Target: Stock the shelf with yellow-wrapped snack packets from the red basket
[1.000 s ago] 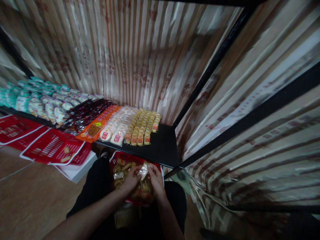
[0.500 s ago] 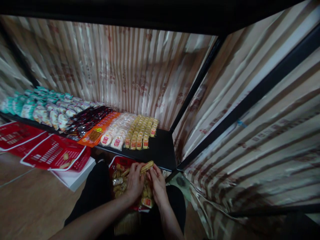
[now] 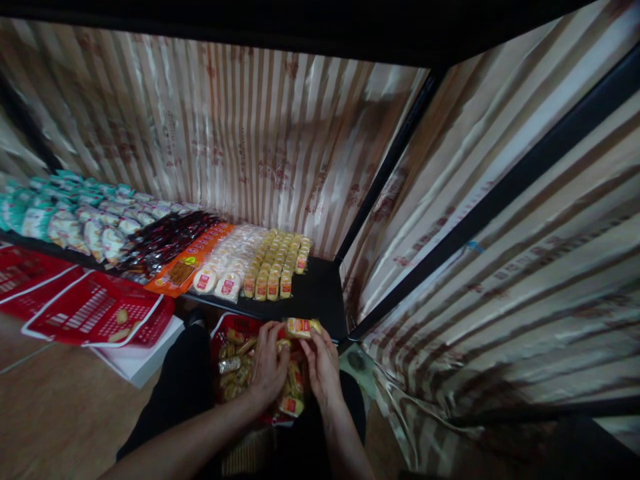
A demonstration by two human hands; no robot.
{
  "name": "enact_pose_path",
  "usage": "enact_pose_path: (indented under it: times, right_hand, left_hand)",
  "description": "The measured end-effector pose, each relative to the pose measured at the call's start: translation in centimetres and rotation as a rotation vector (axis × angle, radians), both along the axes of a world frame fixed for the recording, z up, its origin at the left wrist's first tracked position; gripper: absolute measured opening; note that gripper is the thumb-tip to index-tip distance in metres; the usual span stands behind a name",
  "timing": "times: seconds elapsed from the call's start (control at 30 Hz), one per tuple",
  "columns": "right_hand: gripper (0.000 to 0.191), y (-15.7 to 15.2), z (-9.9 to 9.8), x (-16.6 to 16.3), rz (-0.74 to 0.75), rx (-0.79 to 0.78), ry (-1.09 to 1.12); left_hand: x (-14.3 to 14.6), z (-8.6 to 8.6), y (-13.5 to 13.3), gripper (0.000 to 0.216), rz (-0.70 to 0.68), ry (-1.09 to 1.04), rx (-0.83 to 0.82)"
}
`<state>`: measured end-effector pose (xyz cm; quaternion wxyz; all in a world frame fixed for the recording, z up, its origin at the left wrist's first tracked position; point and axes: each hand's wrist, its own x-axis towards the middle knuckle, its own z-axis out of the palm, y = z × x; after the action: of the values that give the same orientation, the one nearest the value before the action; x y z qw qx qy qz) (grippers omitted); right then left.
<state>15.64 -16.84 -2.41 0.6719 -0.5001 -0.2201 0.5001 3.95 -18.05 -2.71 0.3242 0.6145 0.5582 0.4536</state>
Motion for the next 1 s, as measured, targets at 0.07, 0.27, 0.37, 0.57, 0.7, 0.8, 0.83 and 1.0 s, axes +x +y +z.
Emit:
enact_pose_path:
  times: [0.07,0.27,0.37,0.57,0.7,0.8,0.83,1.0]
  right_hand:
    - [0.035,0.3,-0.4,0.1,-0.026,0.01,-0.005]
    - [0.044,0.8,-2.4,-0.2,0.04,-0.056,-0.055]
    - [0.042,1.1,-2.6,0.8,0.109,-0.046,-0.251]
    - [0.031,3.0,-1.1,4.1,0.172,0.085,-0.943]
    - [0.034,5.7,-1.6,5.3,0.161,0.02,-0.902]
    - [0.044,8.6,-2.8,6.0,0.037,-0.033,-0.797]
    - [0.046,9.6,-3.2,6.2,0.011,-0.045,-0.751]
    - [0.05,15.2,-4.9,6.4,-0.003,-0.044,-0.556]
  left_hand:
    - [0.2,-0.3,0.6,0.036,0.023,-0.124,-0.13]
    - [1.4,-0.7,3.7,0.042,0.006,-0.378,-0.381]
    - [1.4,-0.3,5.1,0.04,0.028,-0.245,-0.302]
    - [1.5,2.0,7.2,0.037,-0.222,-0.013,-0.092]
    - [3.5,3.2,8.5,0.05,-0.178,0.027,-0.098]
    - [5.5,3.1,9.1,0.054,-0.098,-0.021,-0.155]
    - [6.2,2.8,9.3,0.053,-0.104,-0.037,-0.179]
    - [9.3,0.7,12.3,0.051,-0.115,-0.099,-0.364]
